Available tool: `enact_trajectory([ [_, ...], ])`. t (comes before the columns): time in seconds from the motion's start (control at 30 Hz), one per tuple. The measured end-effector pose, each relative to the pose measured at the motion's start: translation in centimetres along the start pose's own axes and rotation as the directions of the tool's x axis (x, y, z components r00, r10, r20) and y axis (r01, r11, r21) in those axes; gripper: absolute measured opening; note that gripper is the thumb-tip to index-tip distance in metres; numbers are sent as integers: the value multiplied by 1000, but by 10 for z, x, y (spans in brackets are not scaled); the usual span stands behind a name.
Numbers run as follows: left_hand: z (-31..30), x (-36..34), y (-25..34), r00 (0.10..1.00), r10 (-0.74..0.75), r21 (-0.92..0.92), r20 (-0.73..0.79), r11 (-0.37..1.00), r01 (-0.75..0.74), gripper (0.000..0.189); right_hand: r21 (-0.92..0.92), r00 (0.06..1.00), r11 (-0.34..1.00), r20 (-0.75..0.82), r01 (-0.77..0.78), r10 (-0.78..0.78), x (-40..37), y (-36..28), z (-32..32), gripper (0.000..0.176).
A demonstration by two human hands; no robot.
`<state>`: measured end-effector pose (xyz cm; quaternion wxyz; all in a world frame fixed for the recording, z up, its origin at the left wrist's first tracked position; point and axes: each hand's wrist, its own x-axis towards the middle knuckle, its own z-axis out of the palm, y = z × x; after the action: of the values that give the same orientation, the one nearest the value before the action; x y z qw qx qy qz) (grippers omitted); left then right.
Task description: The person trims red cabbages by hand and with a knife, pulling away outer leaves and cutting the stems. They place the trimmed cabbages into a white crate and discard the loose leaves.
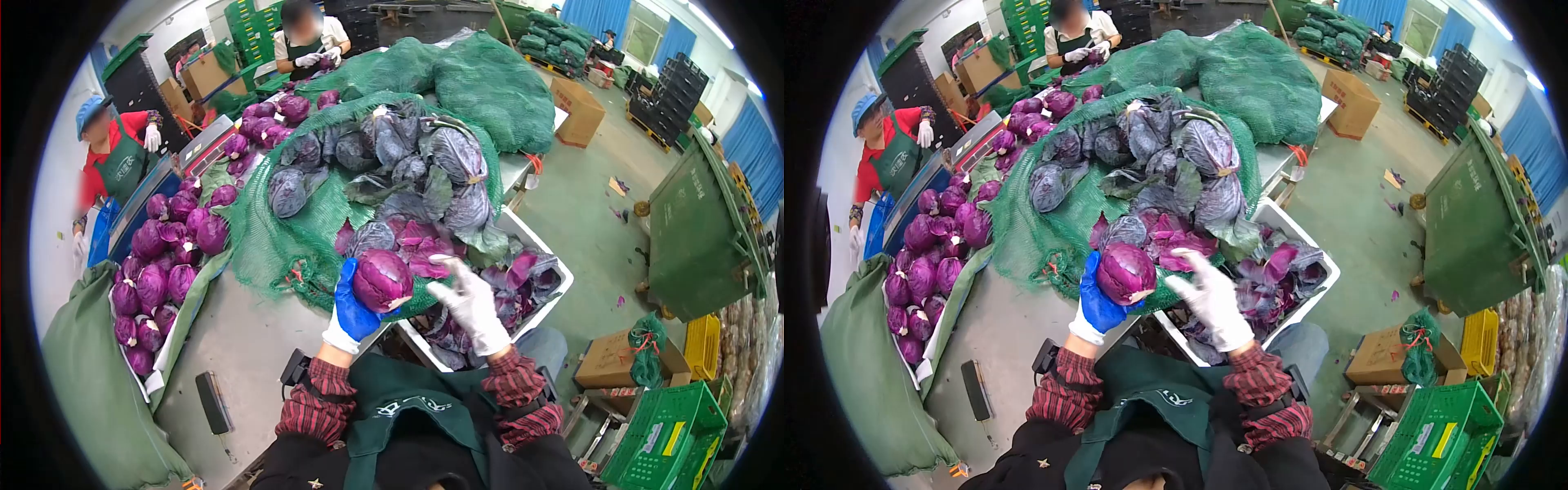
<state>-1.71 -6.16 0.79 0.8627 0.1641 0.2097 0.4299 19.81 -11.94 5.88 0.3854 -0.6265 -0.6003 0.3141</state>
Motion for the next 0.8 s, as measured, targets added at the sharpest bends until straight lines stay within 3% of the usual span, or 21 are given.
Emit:
enact_trajectory([
  [0.03, 0, 1, -2, 1000, -5, 2, 0, 1000, 5, 72, 35, 990, 991, 44, 129, -131, -2, -2, 10, 52],
  [0.1, 1, -1, -2, 999, -38, 41, 5, 998, 38, 67, 55, 916, 918, -114, 393, -385, 0, 12, 42, 48],
  [0.13, 4, -4, -2, 1000, -15, -15, 10, 1000, 15, 59, -122, 859, 860, -75, 496, -506, 3, 19, 45, 37],
  [0.17, 2, -5, 0, 1000, -12, -10, 8, 1000, 12, 59, -117, 858, 859, -77, 498, -508, 4, 14, 42, 37],
  [0.23, -6, -7, 3, 997, 63, 93, 40, 993, -67, 61, -189, 870, 850, 148, 491, -470, 3, 2, 33, 29],
  [0.3, -5, -7, 8, 998, 67, 124, 21, 990, -69, 61, -88, 875, 874, 134, 479, -466, 4, 5, 37, 22],
  [0.37, -1, -8, 13, 992, 107, 259, 72, 958, -122, 61, -155, 848, 849, -95, 504, -521, 9, 7, 39, 15],
  [0.43, 5, -12, 11, 988, 90, 189, 122, 976, -112, 64, 97, 953, 977, -259, 190, -160, 17, 7, 26, 12],
  [0.47, 6, -14, 9, 982, 70, 123, 173, 988, -92, 67, 110, 928, 988, -368, 107, -59, 22, 10, 18, 14],
  [0.5, 5, -15, 7, 982, 74, 122, 172, 988, -96, 67, 318, 923, 947, -375, 38, 89, 24, 14, 7, 15],
  [0.57, -1, -15, 5, 965, 32, 29, 259, 999, -41, 76, 396, 863, 917, -449, -41, 232, 33, 58, -7, 18],
  [0.6, -6, -15, 4, 971, 12, -50, 239, 999, 0, 80, 253, 825, 960, -514, -117, 236, 33, 69, -20, 18],
  [0.63, -10, -15, 4, 970, 22, -55, 240, 998, -10, 80, -103, 775, 984, -630, -146, 49, 44, 144, -21, 22],
  [0.7, -13, -13, 6, 916, 6, -267, 401, 958, 110, 82, -312, 712, 923, -699, -223, -64, 24, 133, -30, 42],
  [0.77, -14, -12, 4, 917, 69, -255, 393, 966, 36, 83, -212, 786, 960, -619, -185, 15, 15, 105, -24, 61],
  [0.8, -20, -11, 2, 917, 55, -296, 395, 953, 71, 81, 29, 869, 969, -438, -243, 231, 10, 71, -21, 63],
])
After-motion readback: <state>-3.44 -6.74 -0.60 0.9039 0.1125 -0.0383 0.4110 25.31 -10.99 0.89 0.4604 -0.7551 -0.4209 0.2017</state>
